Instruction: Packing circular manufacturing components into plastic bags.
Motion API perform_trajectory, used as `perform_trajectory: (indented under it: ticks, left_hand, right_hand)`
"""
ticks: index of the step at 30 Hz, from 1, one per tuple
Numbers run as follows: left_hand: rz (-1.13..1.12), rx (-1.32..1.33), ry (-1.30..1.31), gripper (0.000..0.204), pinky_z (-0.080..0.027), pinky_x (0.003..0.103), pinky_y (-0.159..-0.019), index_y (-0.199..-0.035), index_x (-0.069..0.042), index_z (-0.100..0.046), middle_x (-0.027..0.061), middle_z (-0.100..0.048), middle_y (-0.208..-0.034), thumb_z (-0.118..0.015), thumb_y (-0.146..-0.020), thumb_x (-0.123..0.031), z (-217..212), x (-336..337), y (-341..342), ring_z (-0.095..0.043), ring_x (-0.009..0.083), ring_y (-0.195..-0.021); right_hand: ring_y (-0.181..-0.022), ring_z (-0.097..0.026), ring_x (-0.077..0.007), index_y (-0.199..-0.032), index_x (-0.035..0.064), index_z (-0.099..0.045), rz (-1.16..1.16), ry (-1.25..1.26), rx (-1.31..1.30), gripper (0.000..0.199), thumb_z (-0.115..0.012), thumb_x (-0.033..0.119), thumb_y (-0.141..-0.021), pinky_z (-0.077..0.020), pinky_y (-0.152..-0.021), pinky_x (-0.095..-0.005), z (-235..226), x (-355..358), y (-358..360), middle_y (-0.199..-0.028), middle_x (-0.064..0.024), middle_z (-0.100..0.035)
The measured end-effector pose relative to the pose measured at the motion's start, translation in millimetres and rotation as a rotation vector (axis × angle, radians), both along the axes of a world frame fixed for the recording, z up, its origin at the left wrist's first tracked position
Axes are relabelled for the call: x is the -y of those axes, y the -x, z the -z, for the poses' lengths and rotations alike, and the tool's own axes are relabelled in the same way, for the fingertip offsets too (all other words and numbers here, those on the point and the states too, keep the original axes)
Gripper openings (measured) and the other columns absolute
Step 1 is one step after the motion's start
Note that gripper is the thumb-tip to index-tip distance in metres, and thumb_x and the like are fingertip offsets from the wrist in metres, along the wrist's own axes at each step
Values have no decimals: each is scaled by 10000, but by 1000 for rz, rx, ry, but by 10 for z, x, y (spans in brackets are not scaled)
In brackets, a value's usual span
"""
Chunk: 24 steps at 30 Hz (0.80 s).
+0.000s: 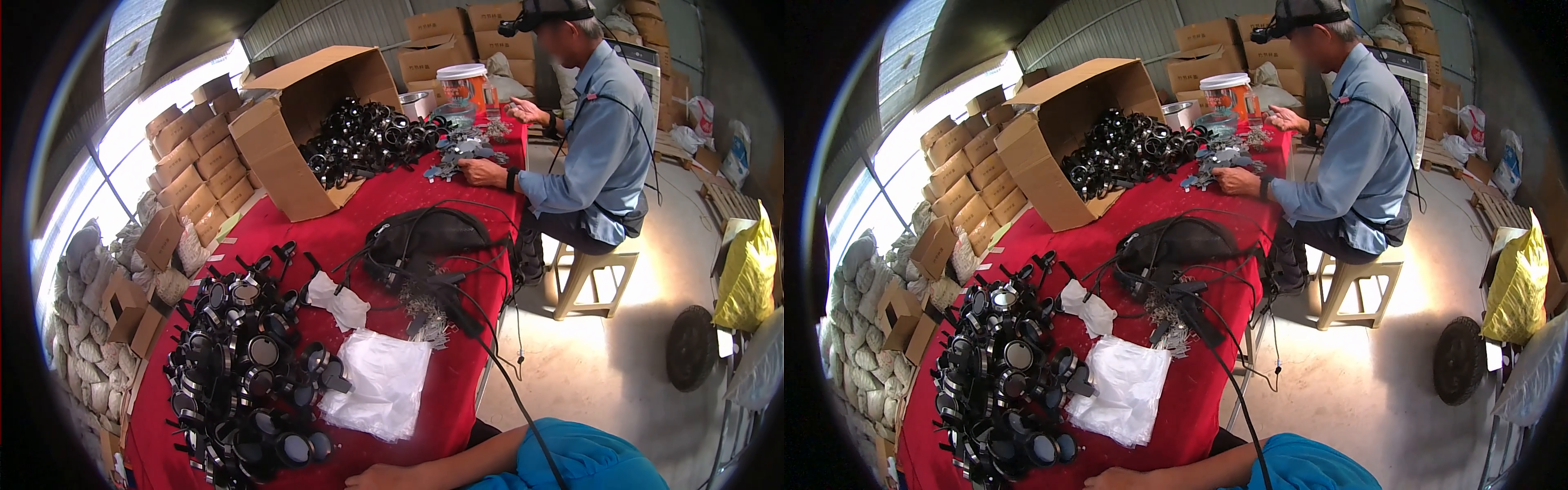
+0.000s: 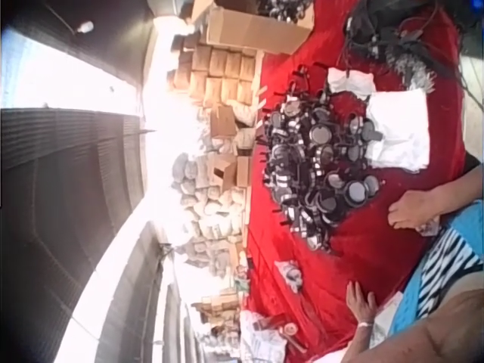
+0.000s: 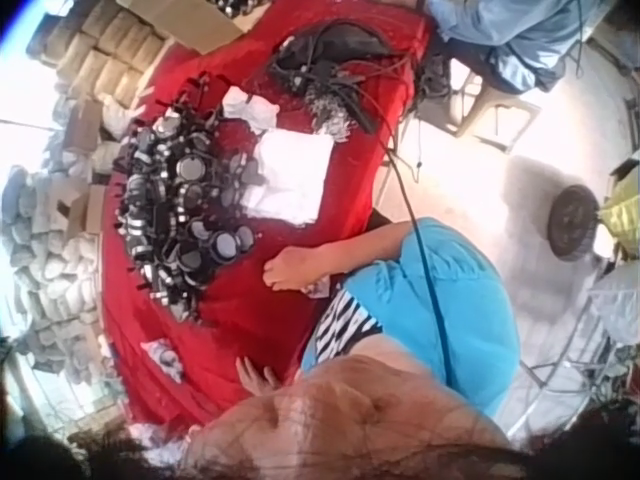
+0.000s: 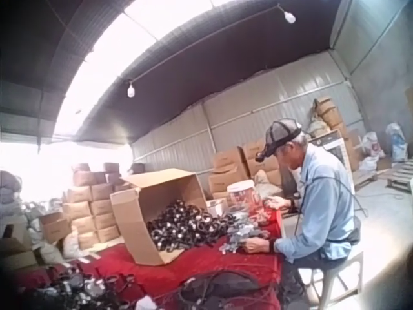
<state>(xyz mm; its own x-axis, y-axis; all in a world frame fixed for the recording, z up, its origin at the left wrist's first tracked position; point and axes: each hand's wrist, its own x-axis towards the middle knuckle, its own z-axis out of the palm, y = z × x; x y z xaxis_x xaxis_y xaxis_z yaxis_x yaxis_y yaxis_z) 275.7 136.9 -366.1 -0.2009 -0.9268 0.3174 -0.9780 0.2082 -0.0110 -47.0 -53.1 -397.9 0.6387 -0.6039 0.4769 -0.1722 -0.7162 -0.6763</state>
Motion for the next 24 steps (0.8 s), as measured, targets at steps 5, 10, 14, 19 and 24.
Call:
perform_trajectory:
  ticks: [5, 10, 14, 19, 24]
  left_hand:
    - [-17, -14, -34, 582, -386, 467, -993, -1296, 7, -484, 253, -466, -1316, -436, -938, -449, -23, 13, 30, -468, 406, -1187]
    - [-11, -5, 32, 574, -400, 464, -978, -1279, 11, -503, 257, -493, -1285, -424, -941, -446, 24, 24, 10, -492, 409, -1161]
    - [50, -2, 91, 559, -411, 465, -968, -1271, 15, -509, 262, -502, -1273, -431, -941, -430, 11, 40, 12, -506, 415, -1143]
    - [20, 26, 25, 561, -415, 470, -971, -1278, 19, -500, 278, -494, -1274, -428, -942, -425, -52, 19, 50, -502, 429, -1144]
    - [41, 21, 8, 565, -413, 480, -974, -1285, 17, -489, 286, -481, -1283, -431, -941, -426, -113, 108, 105, -496, 438, -1147]
  right_hand:
    - [-697, -603, -303, -850, 102, -562, 7, -22, -19, 158, -545, 258, -860, -484, -594, -429, -13, 4, 8, -819, -99, -558]
    - [-695, -601, -317, -850, 99, -562, 0, -61, -15, 161, -542, 258, -860, -483, -598, -438, -32, 1, 7, -815, -106, -560]
    - [-684, -600, -322, -853, 99, -564, -8, -58, 15, 157, -544, 255, -858, -483, -593, -440, -39, -6, 12, -806, -105, -559]
    - [-680, -600, -315, -859, 100, -570, -17, -65, 49, 155, -547, 254, -856, -483, -588, -434, -30, -7, 23, -804, -101, -557]
    - [-676, -599, -310, -862, 99, -570, 12, -49, 29, 152, -547, 249, -856, -484, -585, -430, -38, -18, 48, -804, -102, -552]
